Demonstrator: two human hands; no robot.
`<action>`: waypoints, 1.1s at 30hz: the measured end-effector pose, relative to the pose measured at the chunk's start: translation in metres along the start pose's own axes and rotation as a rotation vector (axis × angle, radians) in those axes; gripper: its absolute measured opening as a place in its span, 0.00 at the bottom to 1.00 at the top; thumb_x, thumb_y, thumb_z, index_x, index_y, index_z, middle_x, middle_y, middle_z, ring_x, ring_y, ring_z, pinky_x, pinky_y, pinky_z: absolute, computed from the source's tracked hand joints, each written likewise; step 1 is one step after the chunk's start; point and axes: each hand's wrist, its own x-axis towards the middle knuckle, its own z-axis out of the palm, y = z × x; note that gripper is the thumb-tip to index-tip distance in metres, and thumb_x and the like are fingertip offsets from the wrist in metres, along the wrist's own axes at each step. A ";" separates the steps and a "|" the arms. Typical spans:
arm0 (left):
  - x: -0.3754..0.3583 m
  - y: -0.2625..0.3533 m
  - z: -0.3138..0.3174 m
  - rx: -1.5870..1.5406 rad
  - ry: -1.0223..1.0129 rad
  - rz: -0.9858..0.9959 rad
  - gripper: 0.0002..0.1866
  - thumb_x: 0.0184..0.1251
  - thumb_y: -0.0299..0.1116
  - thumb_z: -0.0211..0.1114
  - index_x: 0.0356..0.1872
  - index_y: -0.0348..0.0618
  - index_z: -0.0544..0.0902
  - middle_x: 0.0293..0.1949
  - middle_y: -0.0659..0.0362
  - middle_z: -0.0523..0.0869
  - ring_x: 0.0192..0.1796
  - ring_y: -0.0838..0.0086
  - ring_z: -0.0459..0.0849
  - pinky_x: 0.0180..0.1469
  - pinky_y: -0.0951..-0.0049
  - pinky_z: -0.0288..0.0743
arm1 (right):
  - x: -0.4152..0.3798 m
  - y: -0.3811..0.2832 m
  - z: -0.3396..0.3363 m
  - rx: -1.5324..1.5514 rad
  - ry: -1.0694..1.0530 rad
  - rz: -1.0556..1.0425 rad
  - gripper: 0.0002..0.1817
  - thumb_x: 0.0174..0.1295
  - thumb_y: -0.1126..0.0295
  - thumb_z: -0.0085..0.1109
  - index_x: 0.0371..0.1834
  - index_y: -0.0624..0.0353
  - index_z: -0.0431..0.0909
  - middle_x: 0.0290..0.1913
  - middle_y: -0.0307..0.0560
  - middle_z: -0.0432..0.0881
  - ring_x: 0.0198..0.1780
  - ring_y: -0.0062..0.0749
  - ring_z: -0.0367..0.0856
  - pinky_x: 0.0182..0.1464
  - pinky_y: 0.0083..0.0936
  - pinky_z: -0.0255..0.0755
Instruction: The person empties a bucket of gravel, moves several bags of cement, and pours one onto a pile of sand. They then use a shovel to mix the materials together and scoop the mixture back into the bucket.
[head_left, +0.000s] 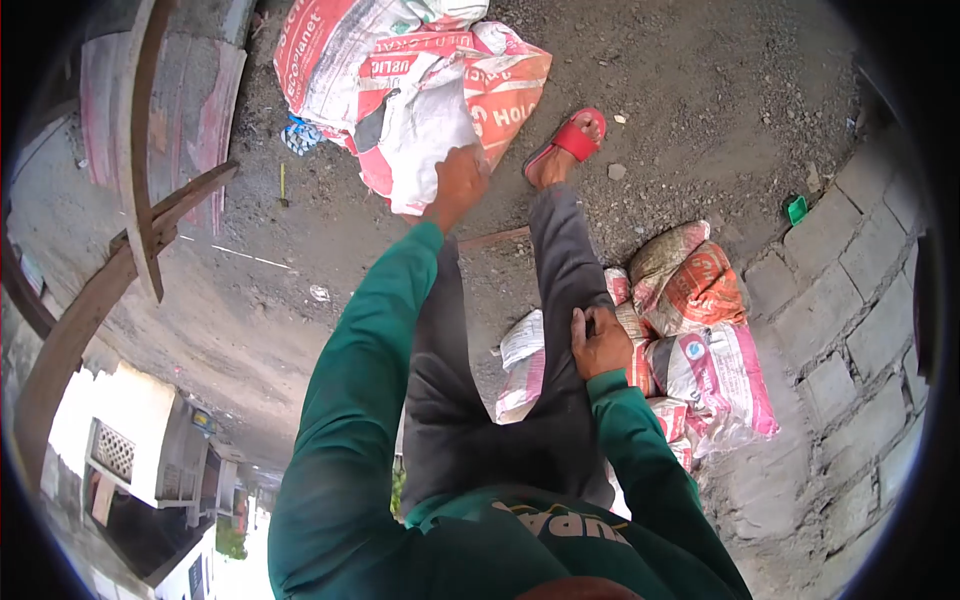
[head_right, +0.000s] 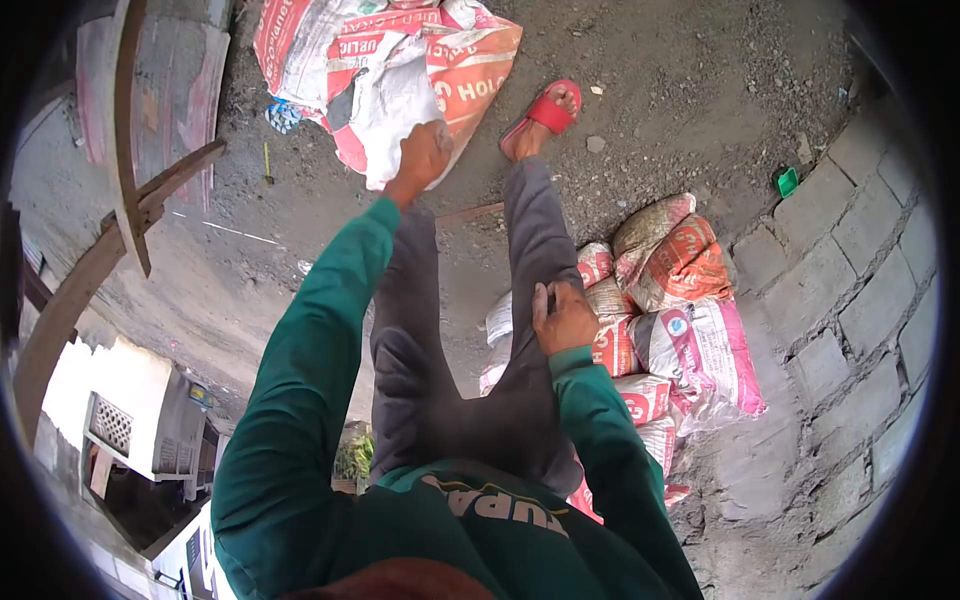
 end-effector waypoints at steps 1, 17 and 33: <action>-0.018 0.027 -0.013 -0.046 0.025 0.075 0.08 0.61 0.34 0.58 0.32 0.39 0.76 0.32 0.43 0.79 0.39 0.46 0.78 0.43 0.49 0.70 | 0.004 -0.002 -0.003 0.024 0.029 -0.006 0.12 0.60 0.58 0.61 0.29 0.54 0.77 0.26 0.49 0.81 0.29 0.47 0.82 0.31 0.41 0.74; -0.143 0.390 -0.209 -0.398 0.019 0.133 0.08 0.63 0.29 0.60 0.28 0.36 0.72 0.23 0.56 0.77 0.26 0.78 0.74 0.30 0.74 0.69 | 0.063 -0.061 -0.236 1.148 0.011 -0.162 0.28 0.57 0.59 0.67 0.56 0.62 0.72 0.39 0.49 0.82 0.38 0.32 0.83 0.41 0.32 0.76; -0.105 0.692 -0.279 -0.901 -0.261 0.164 0.08 0.67 0.31 0.62 0.42 0.39 0.80 0.37 0.62 0.81 0.41 0.80 0.78 0.44 0.77 0.73 | 0.136 -0.047 -0.554 0.995 0.380 -0.387 0.16 0.57 0.69 0.60 0.48 0.61 0.72 0.36 0.62 0.80 0.38 0.58 0.80 0.39 0.44 0.72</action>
